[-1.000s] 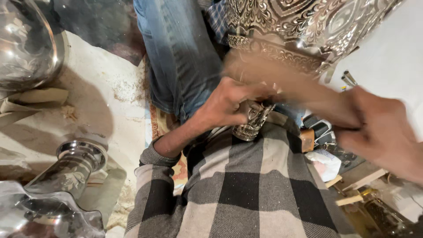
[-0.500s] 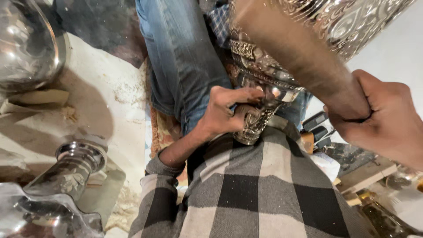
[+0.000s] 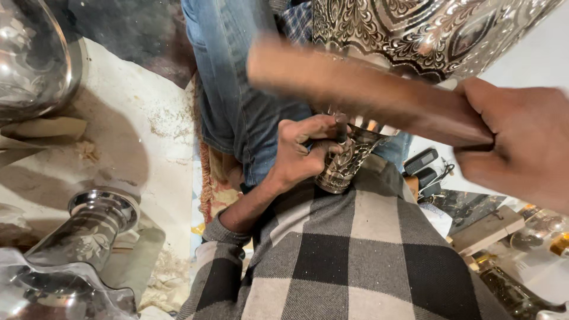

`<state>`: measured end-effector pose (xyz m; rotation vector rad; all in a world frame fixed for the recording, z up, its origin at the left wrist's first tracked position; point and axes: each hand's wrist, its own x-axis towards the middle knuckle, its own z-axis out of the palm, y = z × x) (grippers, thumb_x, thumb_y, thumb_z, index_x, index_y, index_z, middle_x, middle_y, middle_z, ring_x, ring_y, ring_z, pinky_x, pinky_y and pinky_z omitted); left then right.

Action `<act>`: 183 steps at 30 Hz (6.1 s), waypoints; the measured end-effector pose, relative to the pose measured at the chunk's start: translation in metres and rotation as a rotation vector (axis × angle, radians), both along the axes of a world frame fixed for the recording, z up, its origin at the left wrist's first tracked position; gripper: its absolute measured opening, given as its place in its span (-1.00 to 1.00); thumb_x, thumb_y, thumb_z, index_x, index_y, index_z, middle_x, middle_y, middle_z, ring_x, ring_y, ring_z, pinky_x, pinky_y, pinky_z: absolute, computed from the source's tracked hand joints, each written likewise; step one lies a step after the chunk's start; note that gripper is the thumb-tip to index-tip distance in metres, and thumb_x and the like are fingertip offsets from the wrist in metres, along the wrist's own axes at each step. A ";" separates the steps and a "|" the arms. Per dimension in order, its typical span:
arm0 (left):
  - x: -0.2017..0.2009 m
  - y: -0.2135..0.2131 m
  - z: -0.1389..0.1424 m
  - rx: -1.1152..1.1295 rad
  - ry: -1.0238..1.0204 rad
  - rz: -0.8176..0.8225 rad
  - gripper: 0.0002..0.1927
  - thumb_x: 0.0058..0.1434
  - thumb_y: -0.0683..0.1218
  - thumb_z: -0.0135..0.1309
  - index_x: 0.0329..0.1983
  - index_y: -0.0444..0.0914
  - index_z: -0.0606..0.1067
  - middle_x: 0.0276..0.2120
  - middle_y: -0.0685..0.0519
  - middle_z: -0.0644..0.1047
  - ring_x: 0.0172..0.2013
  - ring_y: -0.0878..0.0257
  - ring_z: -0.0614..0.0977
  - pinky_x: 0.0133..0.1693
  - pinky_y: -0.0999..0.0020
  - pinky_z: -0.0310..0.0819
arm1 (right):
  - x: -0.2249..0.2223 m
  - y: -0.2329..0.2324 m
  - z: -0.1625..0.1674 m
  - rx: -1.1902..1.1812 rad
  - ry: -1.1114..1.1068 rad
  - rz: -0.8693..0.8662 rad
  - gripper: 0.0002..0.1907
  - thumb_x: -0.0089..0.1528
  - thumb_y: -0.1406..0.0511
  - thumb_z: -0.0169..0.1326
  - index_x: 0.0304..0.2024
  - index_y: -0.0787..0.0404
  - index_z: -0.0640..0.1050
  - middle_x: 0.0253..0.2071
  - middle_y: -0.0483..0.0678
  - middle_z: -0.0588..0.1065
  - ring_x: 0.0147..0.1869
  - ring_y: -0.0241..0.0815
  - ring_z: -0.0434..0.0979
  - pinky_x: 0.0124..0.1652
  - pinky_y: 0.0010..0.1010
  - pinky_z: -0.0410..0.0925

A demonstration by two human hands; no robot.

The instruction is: The person holds a large ornate metal vessel on their lap and repeatedly strikes its lower section with a wooden mallet. They rotate the vessel periodically to work around its circumference, continuing the hammering throughout the clip.

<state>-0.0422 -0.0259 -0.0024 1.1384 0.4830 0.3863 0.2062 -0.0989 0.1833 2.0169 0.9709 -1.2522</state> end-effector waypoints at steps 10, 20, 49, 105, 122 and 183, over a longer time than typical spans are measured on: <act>-0.001 -0.018 -0.007 -0.002 -0.002 0.118 -0.67 0.06 -0.47 -0.03 -0.13 -0.46 0.57 -0.25 -0.12 0.70 -0.23 0.20 0.77 -0.14 0.42 0.70 | 0.013 0.019 -0.004 -0.049 -0.041 0.361 -0.54 0.01 0.21 0.25 -0.04 0.04 0.47 -0.50 -0.04 0.52 -0.41 -0.10 0.67 -0.26 -0.23 0.48; -0.004 -0.041 -0.014 -0.061 -0.015 0.255 -0.68 0.13 -0.48 -0.02 -0.06 -0.45 0.53 -0.25 -0.11 0.69 -0.25 0.21 0.76 -0.19 0.39 0.73 | -0.001 0.047 0.004 -0.153 -0.056 0.521 -0.59 0.05 0.17 0.24 -0.06 -0.02 0.47 -0.50 -0.11 0.55 -0.38 -0.18 0.65 -0.24 -0.31 0.48; -0.011 -0.060 -0.015 0.075 0.060 0.304 -0.73 0.15 -0.44 0.02 -0.10 -0.41 0.54 -0.30 -0.05 0.69 -0.30 0.25 0.76 -0.24 0.42 0.70 | -0.025 0.081 0.014 -0.276 -0.045 0.539 -0.68 0.15 0.19 0.15 -0.05 -0.03 0.44 -0.48 -0.17 0.53 -0.42 -0.24 0.64 -0.31 -0.33 0.44; -0.030 -0.060 0.023 0.711 0.223 0.422 -0.87 0.38 -0.44 -0.01 -0.09 -0.42 0.46 -0.13 -0.11 0.65 -0.20 0.12 0.77 -0.19 0.43 0.72 | -0.068 -0.123 -0.142 1.371 0.167 -0.272 -0.61 0.07 0.30 0.36 -0.13 0.36 0.56 -0.40 0.00 0.53 -0.42 -0.17 0.55 -0.41 -0.34 0.40; -0.036 -0.063 0.007 1.218 0.434 0.570 -0.90 0.29 -0.24 0.17 -0.29 -0.39 0.50 -0.48 -0.03 0.56 -0.55 0.15 0.58 -0.42 0.32 0.45 | -0.011 -0.069 -0.018 0.873 0.179 -0.040 -0.59 -0.07 0.28 0.37 -0.16 0.13 0.59 -0.46 -0.09 0.52 -0.45 -0.21 0.57 -0.42 -0.36 0.36; -0.071 -0.070 -0.028 0.932 0.580 0.422 -0.91 0.21 -0.12 0.20 -0.23 -0.17 0.64 -0.35 0.20 0.60 -0.42 0.41 0.51 -0.32 0.49 0.38 | -0.014 -0.065 -0.017 0.802 0.071 0.217 -0.63 -0.09 0.18 0.42 -0.39 0.11 0.50 -0.49 -0.16 0.41 -0.44 -0.26 0.45 -0.35 -0.34 0.33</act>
